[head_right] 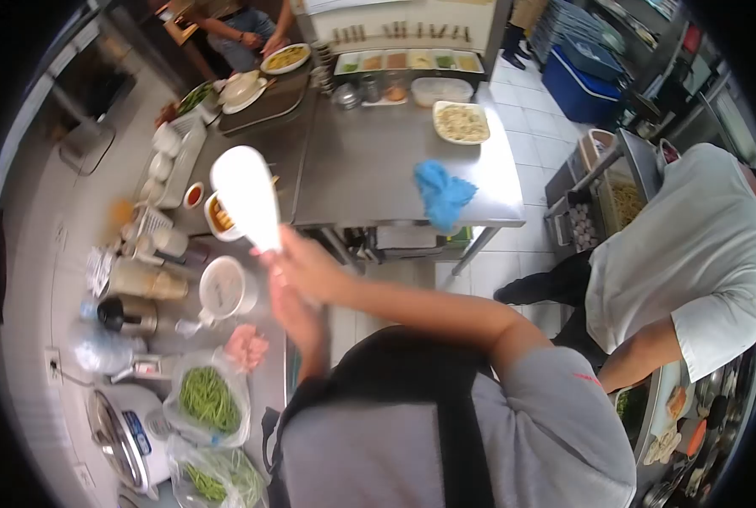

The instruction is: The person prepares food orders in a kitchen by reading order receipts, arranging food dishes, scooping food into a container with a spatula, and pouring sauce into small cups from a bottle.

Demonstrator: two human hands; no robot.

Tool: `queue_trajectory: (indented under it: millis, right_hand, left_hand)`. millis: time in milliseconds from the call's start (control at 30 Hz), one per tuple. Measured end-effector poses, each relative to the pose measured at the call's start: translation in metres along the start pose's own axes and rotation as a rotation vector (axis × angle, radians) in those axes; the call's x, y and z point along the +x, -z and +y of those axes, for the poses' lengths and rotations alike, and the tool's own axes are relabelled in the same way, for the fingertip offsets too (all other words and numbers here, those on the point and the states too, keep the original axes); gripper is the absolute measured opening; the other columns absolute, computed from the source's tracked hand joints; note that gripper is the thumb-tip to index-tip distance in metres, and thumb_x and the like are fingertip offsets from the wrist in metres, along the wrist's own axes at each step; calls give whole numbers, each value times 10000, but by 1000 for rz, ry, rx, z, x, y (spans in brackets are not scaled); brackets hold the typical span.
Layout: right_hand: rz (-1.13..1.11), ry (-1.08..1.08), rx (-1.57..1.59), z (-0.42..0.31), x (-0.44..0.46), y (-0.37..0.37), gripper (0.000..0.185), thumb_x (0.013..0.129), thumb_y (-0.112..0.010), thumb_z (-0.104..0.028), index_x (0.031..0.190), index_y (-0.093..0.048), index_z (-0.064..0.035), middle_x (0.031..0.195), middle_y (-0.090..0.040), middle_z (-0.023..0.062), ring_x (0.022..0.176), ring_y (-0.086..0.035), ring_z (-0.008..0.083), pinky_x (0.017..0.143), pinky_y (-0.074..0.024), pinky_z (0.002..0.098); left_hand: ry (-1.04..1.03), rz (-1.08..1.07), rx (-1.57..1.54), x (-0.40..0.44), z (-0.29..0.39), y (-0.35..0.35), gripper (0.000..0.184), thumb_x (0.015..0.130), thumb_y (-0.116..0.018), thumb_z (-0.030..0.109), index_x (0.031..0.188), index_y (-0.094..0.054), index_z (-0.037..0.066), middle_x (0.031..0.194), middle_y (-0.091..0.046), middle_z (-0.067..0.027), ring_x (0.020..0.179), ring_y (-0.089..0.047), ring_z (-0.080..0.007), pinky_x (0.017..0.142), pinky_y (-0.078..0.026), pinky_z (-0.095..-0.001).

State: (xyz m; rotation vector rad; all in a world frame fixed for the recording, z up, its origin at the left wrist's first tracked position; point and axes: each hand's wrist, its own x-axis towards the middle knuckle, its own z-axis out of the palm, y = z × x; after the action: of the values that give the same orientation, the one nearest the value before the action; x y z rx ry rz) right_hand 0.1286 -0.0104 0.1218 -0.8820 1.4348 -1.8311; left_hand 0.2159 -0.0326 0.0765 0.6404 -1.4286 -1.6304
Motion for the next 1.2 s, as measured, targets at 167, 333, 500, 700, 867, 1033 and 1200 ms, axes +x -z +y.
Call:
queue_trajectory:
  millis: [167, 333, 500, 700, 867, 1033, 1200]
  right_hand:
    - [393, -91, -283, -8, -12, 195, 308, 964, -477, -152, 1257, -462, -56, 885, -651, 56, 702, -585, 109, 637, -513, 278]
    - [694, 32, -1265, -13, -60, 411, 512, 922, -523, -166, 1410, -369, -181, 1114, -591, 223, 976, -595, 365, 848, -453, 442]
    - [831, -389, -1198, -6, -63, 482, 440, 914, -520, -202, 1344, -455, -139, 957, -647, 198, 859, -623, 358, 772, -487, 424]
    - [816, -729, -593, 14, -17, 494, 363, 916, -474, -227, 1250, -551, -108, 762, -666, 45, 568, -545, 106, 509, -470, 255]
    - [813, -692, -707, -44, -13, 443, 353, 947, -473, -215, 1275, -510, -94, 749, -618, 25, 538, -498, 118, 503, -434, 261]
    - [682, -555, -1293, -34, -4, 444, 418, 904, -534, -187, 1316, -476, -142, 837, -636, 161, 753, -633, 337, 706, -494, 432]
    - [591, -639, -1379, -8, 12, 426, 457, 896, -552, -185, 1341, -451, -196, 889, -622, 188, 825, -617, 372, 729, -491, 469]
  left_hand:
    - [110, -466, 103, 16, -61, -105, 384, 989, -455, 238, 1313, -492, 34, 1079, -561, -59, 929, -546, -118, 812, -452, -255]
    - [320, -732, 156, 72, -135, -159, 327, 972, -469, 174, 1265, -534, 45, 987, -582, -25, 870, -547, -90, 763, -459, -231]
    - [119, -878, 468, 155, -177, -250, 306, 943, -495, 190, 1196, -592, 47, 849, -621, -51, 756, -567, -107, 723, -473, -260]
    - [-230, -982, 600, 236, -239, -376, 314, 921, -485, 274, 1026, -653, 30, 921, -638, -237, 847, -612, -402, 744, -476, -463]
    - [-99, -1080, 695, 256, -253, -427, 289, 897, -512, 277, 929, -658, 29, 877, -635, -241, 846, -608, -408, 735, -477, -466]
    - [-36, -1176, 612, 259, -266, -418, 239, 900, -505, 194, 1034, -632, 42, 732, -653, -156, 622, -636, -273, 578, -507, -370]
    - [604, -1149, 313, 229, -227, -355, 359, 919, -436, 122, 1269, -488, 63, 677, -629, -127, 492, -616, -165, 432, -510, -281]
